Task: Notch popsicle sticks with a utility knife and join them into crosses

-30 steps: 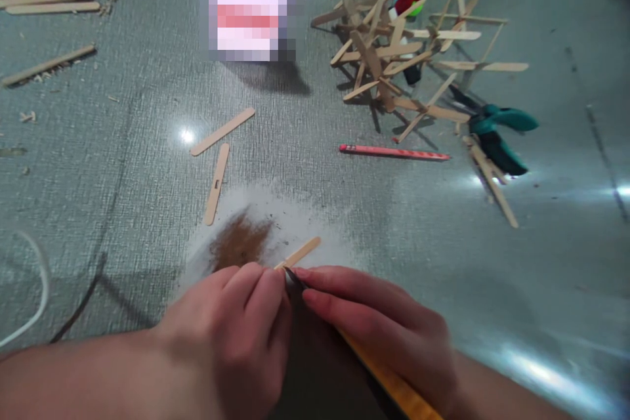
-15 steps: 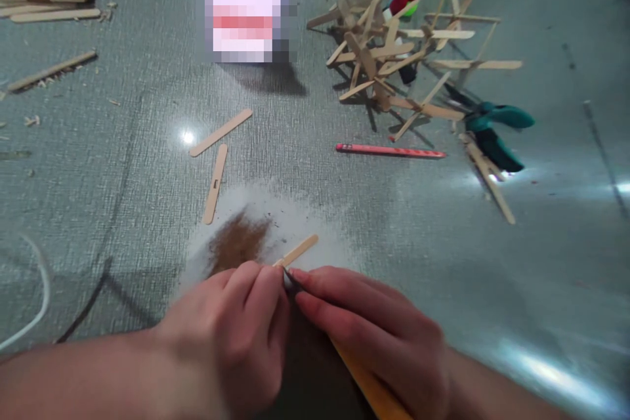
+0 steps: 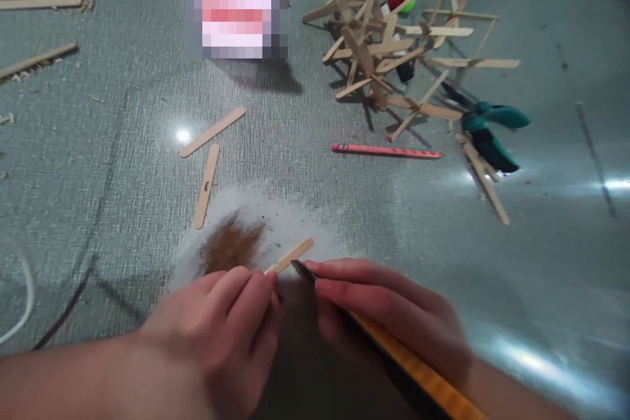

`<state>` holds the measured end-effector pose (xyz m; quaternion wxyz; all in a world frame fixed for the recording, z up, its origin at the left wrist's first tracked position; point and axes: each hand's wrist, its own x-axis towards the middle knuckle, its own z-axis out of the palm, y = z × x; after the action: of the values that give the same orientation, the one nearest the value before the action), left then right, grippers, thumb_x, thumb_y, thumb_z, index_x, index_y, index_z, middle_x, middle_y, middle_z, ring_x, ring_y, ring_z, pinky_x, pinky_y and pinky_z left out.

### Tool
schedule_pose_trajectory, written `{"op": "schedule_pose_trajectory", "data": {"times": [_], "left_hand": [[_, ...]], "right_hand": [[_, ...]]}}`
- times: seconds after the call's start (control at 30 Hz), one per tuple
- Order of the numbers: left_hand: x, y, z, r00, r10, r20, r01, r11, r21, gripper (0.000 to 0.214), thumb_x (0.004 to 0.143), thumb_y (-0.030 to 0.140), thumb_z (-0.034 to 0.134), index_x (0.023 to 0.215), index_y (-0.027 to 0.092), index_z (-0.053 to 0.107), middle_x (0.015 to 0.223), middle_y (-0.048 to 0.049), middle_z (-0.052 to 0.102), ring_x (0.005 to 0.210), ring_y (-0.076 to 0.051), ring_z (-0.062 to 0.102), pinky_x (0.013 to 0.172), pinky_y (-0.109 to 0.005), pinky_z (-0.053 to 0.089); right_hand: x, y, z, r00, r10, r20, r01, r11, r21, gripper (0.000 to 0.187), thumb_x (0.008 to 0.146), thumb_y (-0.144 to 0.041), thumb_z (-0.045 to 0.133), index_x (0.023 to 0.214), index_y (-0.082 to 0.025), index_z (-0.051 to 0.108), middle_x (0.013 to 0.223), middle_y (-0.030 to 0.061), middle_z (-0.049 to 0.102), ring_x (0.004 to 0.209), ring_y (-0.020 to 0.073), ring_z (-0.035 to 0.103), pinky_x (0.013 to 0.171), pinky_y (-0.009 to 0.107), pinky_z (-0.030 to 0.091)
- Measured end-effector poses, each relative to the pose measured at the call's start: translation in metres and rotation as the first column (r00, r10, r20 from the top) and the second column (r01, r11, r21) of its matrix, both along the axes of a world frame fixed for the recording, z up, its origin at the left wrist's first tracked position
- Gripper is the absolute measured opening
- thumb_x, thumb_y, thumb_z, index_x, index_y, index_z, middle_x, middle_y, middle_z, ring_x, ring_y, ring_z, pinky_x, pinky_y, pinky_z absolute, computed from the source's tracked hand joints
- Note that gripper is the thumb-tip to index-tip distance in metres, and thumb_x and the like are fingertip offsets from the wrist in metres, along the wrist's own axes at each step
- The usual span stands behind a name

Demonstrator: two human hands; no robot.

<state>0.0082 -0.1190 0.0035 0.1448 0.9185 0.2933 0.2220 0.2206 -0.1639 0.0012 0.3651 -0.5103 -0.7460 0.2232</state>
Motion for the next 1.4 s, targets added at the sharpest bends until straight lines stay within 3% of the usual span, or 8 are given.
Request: {"op": "schedule_pose_trajectory", "data": {"times": [0.13, 0.3, 0.4, 0.57, 0.7, 0.8, 0.97, 1.4], "left_hand": [[-0.001, -0.001, -0.001, 1.0, -0.012, 0.011, 0.012, 1.0, -0.008, 0.026, 0.099, 0.01, 0.042, 0.087, 0.013, 0.065, 0.071, -0.0014, 0.061, 0.059, -0.017, 0.056, 0.048, -0.031, 0.047], [0.0, 0.001, 0.001, 0.997, 0.053, 0.048, -0.048, 0.993, -0.107, 0.023, 0.098, 0.011, 0.049, 0.08, 0.015, 0.062, 0.064, 0.0023, 0.054, 0.054, -0.013, 0.051, 0.048, -0.029, 0.043], [-0.001, 0.011, 0.004, 0.994, 0.069, 0.08, -0.059, 0.992, -0.115, 0.017, 0.099, 0.012, 0.05, 0.089, 0.015, 0.064, 0.072, 0.0011, 0.064, 0.058, -0.013, 0.057, 0.053, -0.031, 0.046], [-0.006, 0.032, 0.006, 0.998, -0.031, 0.055, 0.035, 0.997, -0.068, 0.024, 0.102, 0.013, 0.045, 0.092, 0.015, 0.067, 0.087, -0.0001, 0.075, 0.073, -0.013, 0.069, 0.066, -0.03, 0.053], [-0.009, 0.035, 0.001, 0.997, -0.062, 0.035, 0.063, 0.998, -0.005, 0.037, 0.105, 0.013, 0.035, 0.087, 0.017, 0.068, 0.091, 0.0005, 0.077, 0.085, -0.015, 0.071, 0.075, -0.031, 0.055], [-0.01, 0.033, -0.002, 0.995, -0.09, 0.044, 0.092, 0.995, -0.048, 0.036, 0.105, 0.013, 0.037, 0.089, 0.015, 0.069, 0.094, -0.001, 0.076, 0.09, -0.016, 0.071, 0.081, -0.03, 0.057], [-0.009, 0.032, 0.001, 0.996, -0.023, 0.087, 0.039, 0.982, -0.186, 0.036, 0.104, 0.016, 0.036, 0.087, 0.016, 0.068, 0.092, -0.0037, 0.074, 0.075, -0.015, 0.068, 0.069, -0.029, 0.056], [-0.006, 0.032, 0.005, 0.995, -0.038, 0.089, 0.055, 0.979, -0.197, 0.034, 0.099, 0.011, 0.039, 0.076, 0.016, 0.064, 0.083, -0.0064, 0.072, 0.065, -0.017, 0.065, 0.06, -0.03, 0.056]], "right_hand": [[0.0, 0.004, -0.004, 0.999, -0.006, -0.054, 0.01, 0.997, 0.078, 0.017, 0.085, -0.009, 0.068, 0.099, -0.018, 0.071, 0.101, 0.0083, 0.077, 0.083, 0.0152, 0.078, 0.075, 0.019, 0.066], [0.003, 0.01, 0.006, 0.996, 0.004, -0.086, -0.008, 0.999, -0.042, 0.027, 0.08, -0.002, 0.07, 0.1, -0.02, 0.069, 0.098, 0.0085, 0.078, 0.083, 0.0182, 0.079, 0.077, 0.024, 0.067], [0.007, 0.011, 0.009, 0.995, 0.024, -0.1, -0.029, 0.999, -0.045, 0.024, 0.081, -0.004, 0.071, 0.098, -0.021, 0.069, 0.098, 0.0086, 0.079, 0.083, 0.019, 0.079, 0.078, 0.026, 0.067], [0.008, 0.016, 0.003, 0.985, 0.001, -0.172, -0.007, 1.0, -0.031, 0.025, 0.08, -0.001, 0.067, 0.093, -0.022, 0.068, 0.091, 0.0037, 0.079, 0.077, 0.0136, 0.077, 0.07, 0.02, 0.064], [0.004, 0.024, 0.001, 0.977, 0.068, -0.202, -0.081, 0.995, -0.06, 0.024, 0.08, 0.0, 0.066, 0.092, -0.021, 0.068, 0.092, 0.0037, 0.079, 0.079, 0.0114, 0.077, 0.071, 0.017, 0.062], [0.003, 0.028, 0.0, 0.97, 0.135, -0.202, -0.155, 0.984, -0.088, 0.024, 0.079, -0.001, 0.066, 0.093, -0.02, 0.067, 0.094, 0.0038, 0.079, 0.082, 0.011, 0.077, 0.074, 0.017, 0.061], [0.005, 0.027, 0.0, 0.971, 0.132, -0.2, -0.159, 0.979, -0.124, 0.023, 0.081, -0.002, 0.066, 0.094, -0.021, 0.067, 0.096, 0.0034, 0.079, 0.085, 0.0118, 0.076, 0.076, 0.019, 0.062], [0.008, 0.025, 0.0, 0.966, 0.191, -0.172, -0.209, 0.973, -0.096, 0.017, 0.086, -0.008, 0.068, 0.096, -0.021, 0.067, 0.098, 0.005, 0.078, 0.084, 0.0141, 0.077, 0.074, 0.02, 0.062]]}}
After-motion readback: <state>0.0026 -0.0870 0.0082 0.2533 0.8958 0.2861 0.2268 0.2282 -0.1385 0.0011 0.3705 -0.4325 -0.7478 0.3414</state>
